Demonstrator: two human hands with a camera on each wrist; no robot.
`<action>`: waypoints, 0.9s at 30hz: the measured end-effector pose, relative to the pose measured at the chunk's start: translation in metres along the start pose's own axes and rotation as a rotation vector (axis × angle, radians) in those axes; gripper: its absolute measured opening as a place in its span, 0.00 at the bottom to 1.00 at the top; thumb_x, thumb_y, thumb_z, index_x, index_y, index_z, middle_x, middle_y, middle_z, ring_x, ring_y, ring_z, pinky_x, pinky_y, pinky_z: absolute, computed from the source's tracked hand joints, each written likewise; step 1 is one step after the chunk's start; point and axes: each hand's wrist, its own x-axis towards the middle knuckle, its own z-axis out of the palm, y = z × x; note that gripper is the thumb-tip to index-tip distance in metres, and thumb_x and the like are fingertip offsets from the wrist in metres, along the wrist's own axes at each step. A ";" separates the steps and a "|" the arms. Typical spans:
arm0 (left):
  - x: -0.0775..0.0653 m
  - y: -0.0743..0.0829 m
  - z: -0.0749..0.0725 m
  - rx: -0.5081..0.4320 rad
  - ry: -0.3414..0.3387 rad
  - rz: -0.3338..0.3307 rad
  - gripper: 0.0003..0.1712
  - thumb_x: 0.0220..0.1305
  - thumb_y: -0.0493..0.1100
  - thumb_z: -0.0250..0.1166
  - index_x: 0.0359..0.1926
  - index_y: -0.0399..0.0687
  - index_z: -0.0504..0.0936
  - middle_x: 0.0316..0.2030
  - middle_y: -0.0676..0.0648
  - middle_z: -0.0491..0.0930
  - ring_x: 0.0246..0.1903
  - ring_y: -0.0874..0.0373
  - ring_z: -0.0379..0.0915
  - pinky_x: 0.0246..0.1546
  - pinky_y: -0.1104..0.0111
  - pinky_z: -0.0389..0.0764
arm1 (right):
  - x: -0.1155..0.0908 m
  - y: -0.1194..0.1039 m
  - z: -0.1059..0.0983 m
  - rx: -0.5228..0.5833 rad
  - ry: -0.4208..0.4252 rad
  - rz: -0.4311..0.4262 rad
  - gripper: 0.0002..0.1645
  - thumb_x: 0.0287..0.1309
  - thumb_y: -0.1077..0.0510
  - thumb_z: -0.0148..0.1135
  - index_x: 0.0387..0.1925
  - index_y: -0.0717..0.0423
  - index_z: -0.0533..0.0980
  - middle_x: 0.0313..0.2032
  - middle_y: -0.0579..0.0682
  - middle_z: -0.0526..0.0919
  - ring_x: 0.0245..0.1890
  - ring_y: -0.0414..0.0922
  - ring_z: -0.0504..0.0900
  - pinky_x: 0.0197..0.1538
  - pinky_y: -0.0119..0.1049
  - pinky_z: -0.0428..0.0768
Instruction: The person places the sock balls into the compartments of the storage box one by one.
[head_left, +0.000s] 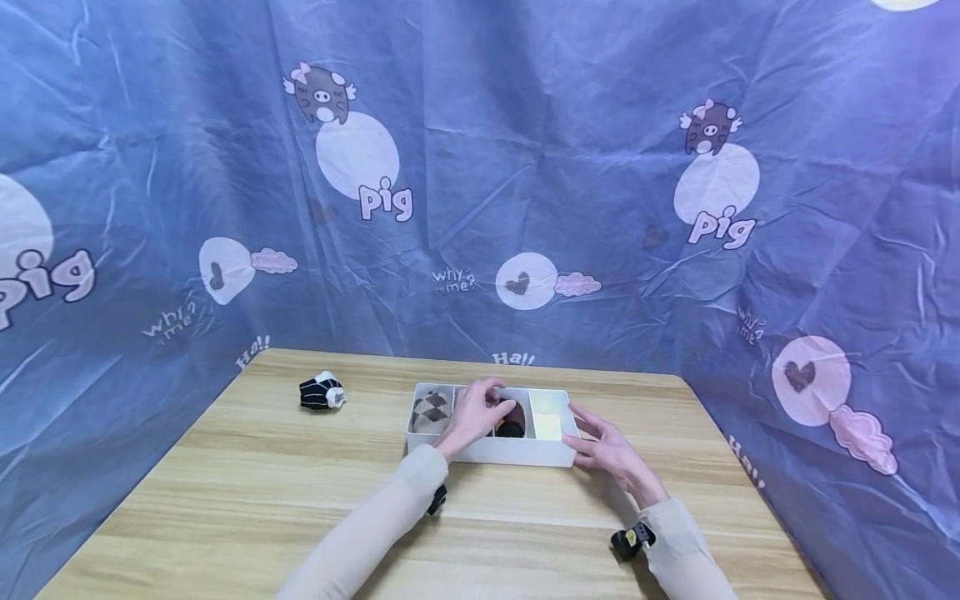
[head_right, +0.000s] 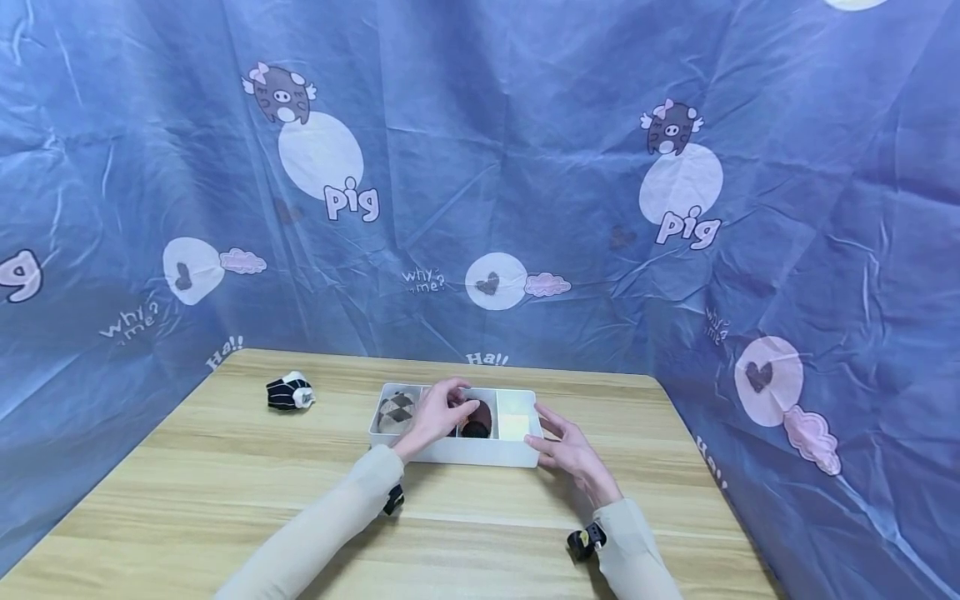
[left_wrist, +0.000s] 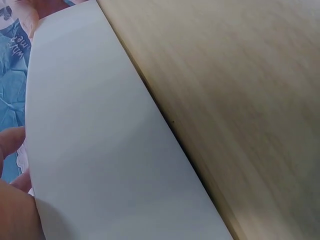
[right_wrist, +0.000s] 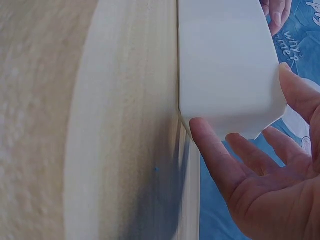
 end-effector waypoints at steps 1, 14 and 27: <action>0.000 -0.001 -0.001 -0.001 -0.003 0.007 0.20 0.61 0.50 0.68 0.53 0.50 0.82 0.37 0.51 0.82 0.37 0.61 0.79 0.42 0.66 0.80 | 0.000 0.000 0.000 0.000 0.000 0.001 0.47 0.62 0.58 0.65 0.76 0.54 0.52 0.73 0.70 0.51 0.57 0.48 0.76 0.52 0.41 0.82; -0.013 -0.001 -0.015 -0.089 -0.015 0.057 0.22 0.62 0.43 0.67 0.57 0.42 0.80 0.42 0.45 0.84 0.40 0.55 0.80 0.45 0.64 0.81 | 0.001 -0.001 -0.001 0.005 0.013 0.012 0.48 0.62 0.58 0.65 0.76 0.54 0.51 0.73 0.70 0.52 0.57 0.48 0.76 0.48 0.37 0.83; -0.019 -0.019 -0.044 -0.210 0.046 0.031 0.20 0.62 0.41 0.67 0.55 0.44 0.81 0.43 0.44 0.86 0.44 0.52 0.83 0.50 0.58 0.81 | 0.001 -0.001 0.000 0.009 0.010 0.016 0.48 0.62 0.58 0.65 0.76 0.53 0.51 0.73 0.70 0.51 0.52 0.45 0.79 0.49 0.38 0.83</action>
